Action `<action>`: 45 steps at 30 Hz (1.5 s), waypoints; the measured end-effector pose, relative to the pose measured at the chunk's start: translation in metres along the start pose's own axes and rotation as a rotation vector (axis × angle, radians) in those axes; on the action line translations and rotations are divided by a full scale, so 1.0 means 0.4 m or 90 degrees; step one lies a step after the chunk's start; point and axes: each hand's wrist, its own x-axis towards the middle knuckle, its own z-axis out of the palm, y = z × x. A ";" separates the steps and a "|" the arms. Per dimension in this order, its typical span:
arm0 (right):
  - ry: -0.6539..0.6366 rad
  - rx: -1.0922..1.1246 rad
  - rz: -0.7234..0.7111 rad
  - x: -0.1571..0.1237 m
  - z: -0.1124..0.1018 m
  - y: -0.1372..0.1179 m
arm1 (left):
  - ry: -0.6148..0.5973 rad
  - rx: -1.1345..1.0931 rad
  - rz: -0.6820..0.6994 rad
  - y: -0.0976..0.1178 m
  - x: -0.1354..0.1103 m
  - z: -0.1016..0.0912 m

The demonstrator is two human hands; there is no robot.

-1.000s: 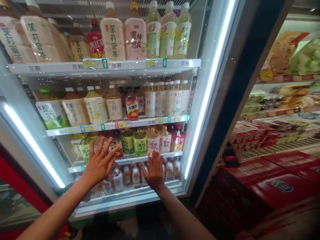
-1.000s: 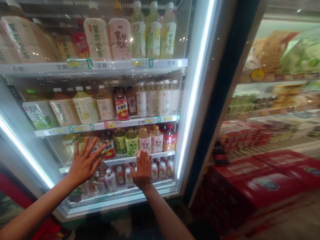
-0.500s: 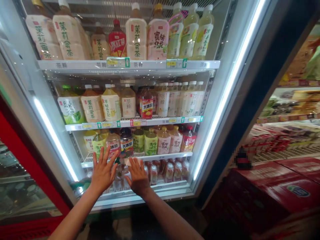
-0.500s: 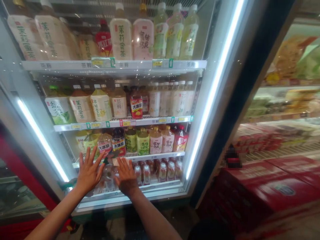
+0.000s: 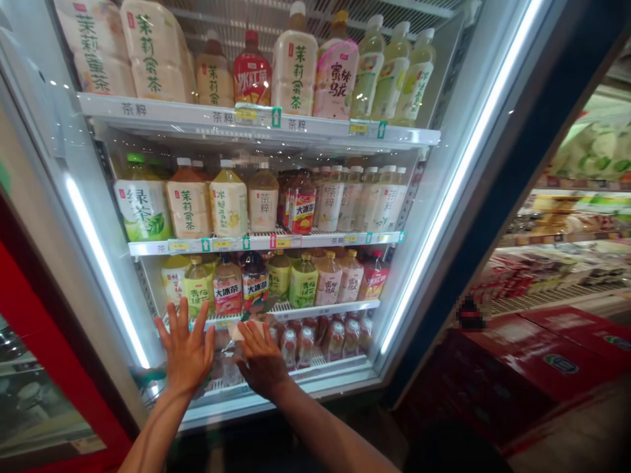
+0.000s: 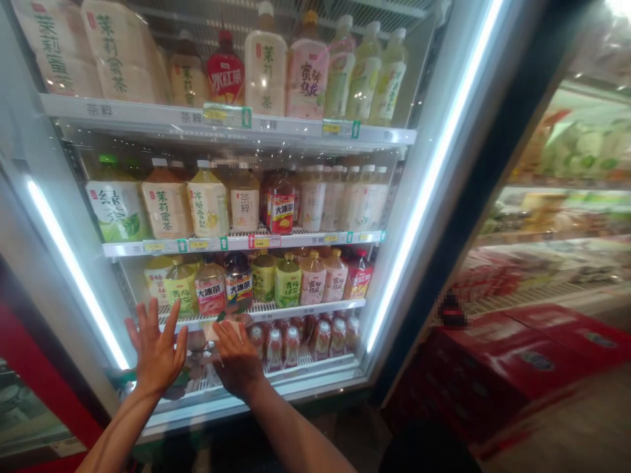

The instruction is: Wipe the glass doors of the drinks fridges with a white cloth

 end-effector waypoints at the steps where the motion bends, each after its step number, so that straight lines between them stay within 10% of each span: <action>1: 0.003 -0.004 -0.001 0.000 -0.002 -0.005 | 0.003 -0.011 -0.002 -0.005 -0.012 0.006; 8: 0.032 -0.027 0.102 0.271 -0.093 0.030 | 0.010 -0.044 -0.026 -0.036 -0.052 0.035; 15: 0.025 0.018 -0.046 -0.020 0.068 -0.062 | 0.021 0.005 0.004 -0.036 -0.051 0.034; 23: 0.098 -0.062 0.137 0.108 -0.035 0.036 | 0.033 0.023 0.051 0.001 -0.027 0.042; 30: 0.014 -0.039 0.057 -0.115 0.012 0.031 | 0.012 -0.014 0.102 0.095 -0.024 0.076; 37: 0.060 -0.081 0.166 0.031 -0.077 0.149 | 0.012 -0.018 0.116 0.144 -0.031 0.093; 45: -0.007 -0.046 0.066 -0.250 -0.004 0.138 | -0.046 -0.080 0.134 0.182 -0.061 0.123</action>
